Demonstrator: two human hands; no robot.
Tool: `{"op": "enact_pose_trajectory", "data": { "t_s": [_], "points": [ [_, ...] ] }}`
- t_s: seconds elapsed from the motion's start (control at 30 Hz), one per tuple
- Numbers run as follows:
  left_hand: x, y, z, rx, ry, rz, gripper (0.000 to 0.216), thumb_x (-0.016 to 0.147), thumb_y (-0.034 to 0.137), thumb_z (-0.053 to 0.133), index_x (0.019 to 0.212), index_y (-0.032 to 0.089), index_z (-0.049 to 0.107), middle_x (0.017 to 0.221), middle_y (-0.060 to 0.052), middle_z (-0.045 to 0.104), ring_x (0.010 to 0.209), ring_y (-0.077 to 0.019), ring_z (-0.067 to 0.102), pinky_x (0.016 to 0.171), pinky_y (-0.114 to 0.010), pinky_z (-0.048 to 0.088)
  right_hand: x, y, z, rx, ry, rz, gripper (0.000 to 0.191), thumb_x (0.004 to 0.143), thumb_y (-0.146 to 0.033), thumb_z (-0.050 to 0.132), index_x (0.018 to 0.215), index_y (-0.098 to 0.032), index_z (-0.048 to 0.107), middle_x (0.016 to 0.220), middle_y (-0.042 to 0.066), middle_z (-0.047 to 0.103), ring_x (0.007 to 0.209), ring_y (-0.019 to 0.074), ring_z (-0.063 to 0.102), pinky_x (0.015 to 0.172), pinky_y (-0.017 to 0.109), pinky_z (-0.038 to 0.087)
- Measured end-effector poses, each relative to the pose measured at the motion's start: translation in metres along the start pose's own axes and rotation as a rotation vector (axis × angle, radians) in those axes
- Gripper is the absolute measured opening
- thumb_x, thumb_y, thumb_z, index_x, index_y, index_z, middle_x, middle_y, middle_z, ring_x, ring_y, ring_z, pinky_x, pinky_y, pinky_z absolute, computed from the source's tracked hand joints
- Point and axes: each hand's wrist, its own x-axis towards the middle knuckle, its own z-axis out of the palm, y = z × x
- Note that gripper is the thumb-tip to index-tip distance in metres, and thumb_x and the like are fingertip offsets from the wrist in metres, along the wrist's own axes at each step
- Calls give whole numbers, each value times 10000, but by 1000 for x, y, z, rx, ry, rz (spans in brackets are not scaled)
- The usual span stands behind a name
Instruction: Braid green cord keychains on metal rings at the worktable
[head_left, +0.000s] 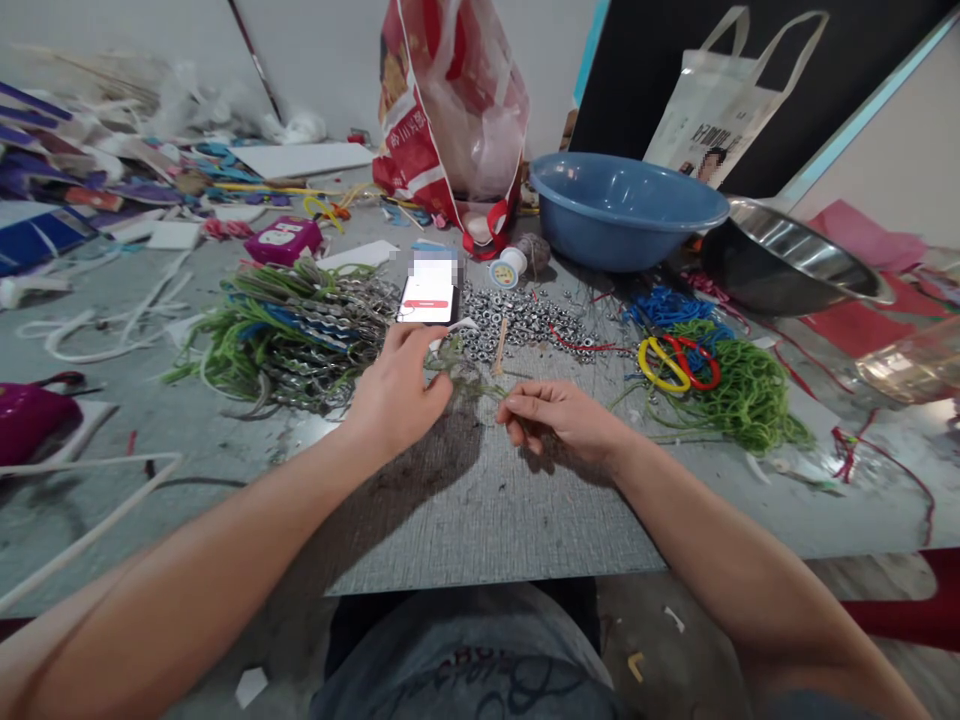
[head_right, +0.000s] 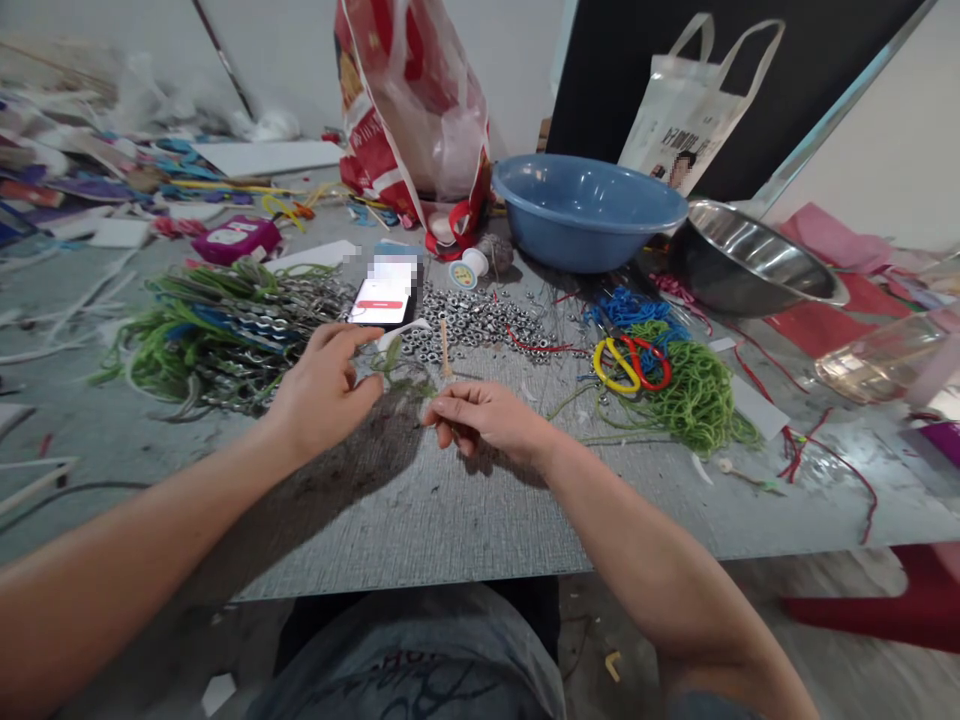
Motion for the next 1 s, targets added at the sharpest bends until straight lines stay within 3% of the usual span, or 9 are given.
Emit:
{"op": "enact_pose_trajectory", "data": {
  "t_s": [0.17, 0.3, 0.37, 0.43, 0.53, 0.67, 0.73, 0.9, 1.0],
  "points": [
    [-5, -1, -1, -114, 167, 266, 408, 769, 182, 495, 1177, 166, 508, 1291, -120, 464, 1081, -247, 514, 930, -402, 424, -3, -1, 0, -65, -86, 20, 222, 849, -329, 520, 750, -151, 609, 544, -47, 580, 377, 21, 413, 391, 162, 284],
    [-11, 3, 5, -296, -172, 548, 362, 876, 307, 418, 1206, 175, 490, 1137, -79, 605, 1065, -201, 547, 904, -350, 437, -3, -1, 2, -178, -172, 13, 259, 848, -373, 518, 719, -155, 574, 548, -45, 569, 387, 30, 397, 399, 176, 289],
    [-14, 7, 8, -306, -382, 501, 373, 886, 366, 411, 1187, 166, 505, 960, -53, 663, 854, -167, 611, 721, -274, 472, -2, -1, 3, -216, -177, 2, 287, 844, -396, 520, 679, -162, 541, 535, -49, 546, 387, 34, 381, 394, 185, 276],
    [-14, 9, 10, -275, -426, 411, 331, 883, 389, 410, 1089, 176, 557, 785, -16, 661, 667, -136, 591, 587, -232, 426, -2, -1, 4, -235, -151, -12, 298, 844, -411, 518, 678, -165, 543, 491, -69, 480, 387, 39, 346, 388, 192, 243],
    [-9, 6, 5, -148, -255, 276, 281, 879, 365, 403, 798, 180, 598, 634, 1, 592, 555, -116, 509, 537, -231, 347, -4, -2, 4, -207, -42, -48, 280, 842, -414, 528, 711, -170, 568, 444, -100, 348, 386, 47, 275, 387, 203, 196],
    [5, -7, -7, -46, 67, -14, 254, 868, 342, 420, 776, 161, 572, 590, 3, 515, 545, -110, 425, 529, -252, 280, -5, -5, 0, -124, 34, -142, 319, 784, -472, 580, 655, -182, 547, 437, -104, 291, 394, 53, 221, 393, 222, 150],
    [13, -15, -11, -38, 124, -117, 234, 865, 334, 423, 786, 162, 560, 574, 23, 473, 556, -103, 395, 535, -249, 265, -5, -6, -1, -96, 4, -201, 352, 743, -510, 607, 634, -182, 544, 444, -100, 300, 403, 52, 215, 402, 227, 143],
    [22, -21, -9, -71, 115, -191, 233, 859, 330, 415, 718, 177, 520, 542, 41, 418, 528, -94, 367, 524, -250, 244, -4, -4, -2, -118, -25, -245, 381, 723, -536, 620, 618, -175, 556, 461, -87, 341, 419, 51, 231, 420, 229, 162],
    [15, -15, -3, -115, 58, -45, 218, 839, 326, 430, 702, 179, 513, 515, 42, 415, 495, -96, 360, 511, -248, 263, -3, -3, -1, -142, 68, -256, 392, 719, -544, 619, 598, -178, 553, 440, -88, 320, 416, 52, 223, 418, 228, 156]
  ]
}}
